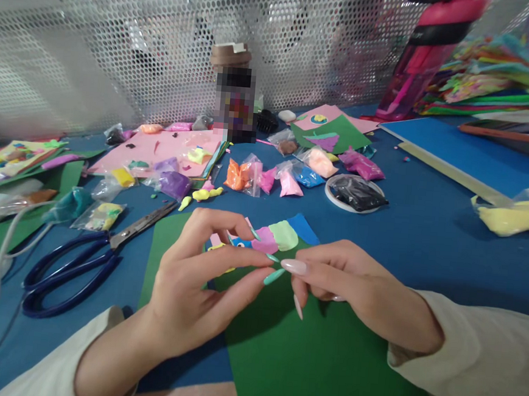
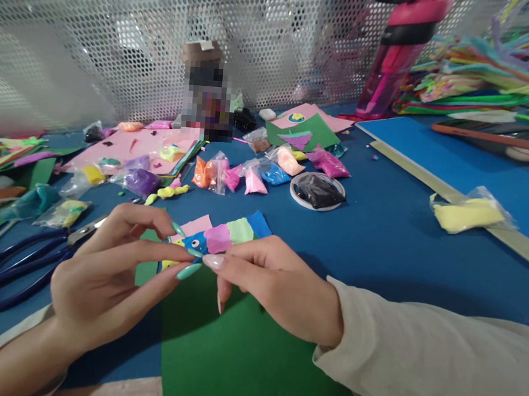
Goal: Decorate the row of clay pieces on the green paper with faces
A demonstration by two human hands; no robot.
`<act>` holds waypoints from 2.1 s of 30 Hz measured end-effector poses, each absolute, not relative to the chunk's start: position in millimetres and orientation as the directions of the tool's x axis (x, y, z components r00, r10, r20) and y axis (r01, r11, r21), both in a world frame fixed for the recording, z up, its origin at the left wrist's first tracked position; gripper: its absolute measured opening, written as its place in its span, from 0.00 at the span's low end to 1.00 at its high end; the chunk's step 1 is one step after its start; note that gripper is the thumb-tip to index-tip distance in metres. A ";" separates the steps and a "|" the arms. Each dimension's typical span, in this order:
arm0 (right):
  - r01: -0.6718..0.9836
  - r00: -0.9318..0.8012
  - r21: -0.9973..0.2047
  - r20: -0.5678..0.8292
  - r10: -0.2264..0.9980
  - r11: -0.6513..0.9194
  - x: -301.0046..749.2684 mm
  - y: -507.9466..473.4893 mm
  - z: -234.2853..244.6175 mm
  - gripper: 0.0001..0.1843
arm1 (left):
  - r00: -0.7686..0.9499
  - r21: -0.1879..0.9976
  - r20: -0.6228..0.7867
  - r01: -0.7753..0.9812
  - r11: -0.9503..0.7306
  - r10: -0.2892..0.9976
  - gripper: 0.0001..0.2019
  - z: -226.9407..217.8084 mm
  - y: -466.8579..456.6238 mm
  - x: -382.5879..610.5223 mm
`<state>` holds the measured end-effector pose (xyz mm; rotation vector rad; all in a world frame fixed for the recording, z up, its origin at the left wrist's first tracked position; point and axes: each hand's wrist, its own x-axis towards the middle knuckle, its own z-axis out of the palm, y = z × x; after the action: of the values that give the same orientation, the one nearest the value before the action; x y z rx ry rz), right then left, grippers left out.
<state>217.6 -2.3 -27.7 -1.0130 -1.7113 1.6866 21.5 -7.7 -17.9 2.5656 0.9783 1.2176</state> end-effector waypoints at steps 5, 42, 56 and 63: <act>0.160 -0.579 -0.985 -0.151 0.801 -0.070 217.7 -4.2 -22.5 0.23 | 0.454 0.380 0.645 0.507 -0.773 0.615 0.10 -17.9 -7.9 21.4; -0.015 -0.616 -0.997 0.066 0.785 0.072 217.7 -3.9 -30.2 0.28 | 0.416 0.493 0.586 0.498 -0.714 0.695 0.07 -20.2 -4.7 20.9; 0.141 -0.592 -0.990 -0.074 0.802 0.013 218.3 -7.1 -24.0 0.24 | 0.385 0.475 0.613 0.518 -0.711 0.690 0.05 -16.8 -7.9 17.9; 0.189 -0.593 -0.982 -0.098 0.799 0.020 217.9 -7.0 -21.1 0.25 | 0.403 0.433 0.666 0.476 -0.765 0.628 0.03 -18.6 -7.4 16.7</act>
<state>217.9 -7.0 -21.1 -1.0062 -1.8083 1.6103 16.7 -7.4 -18.6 2.4807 0.9867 1.2931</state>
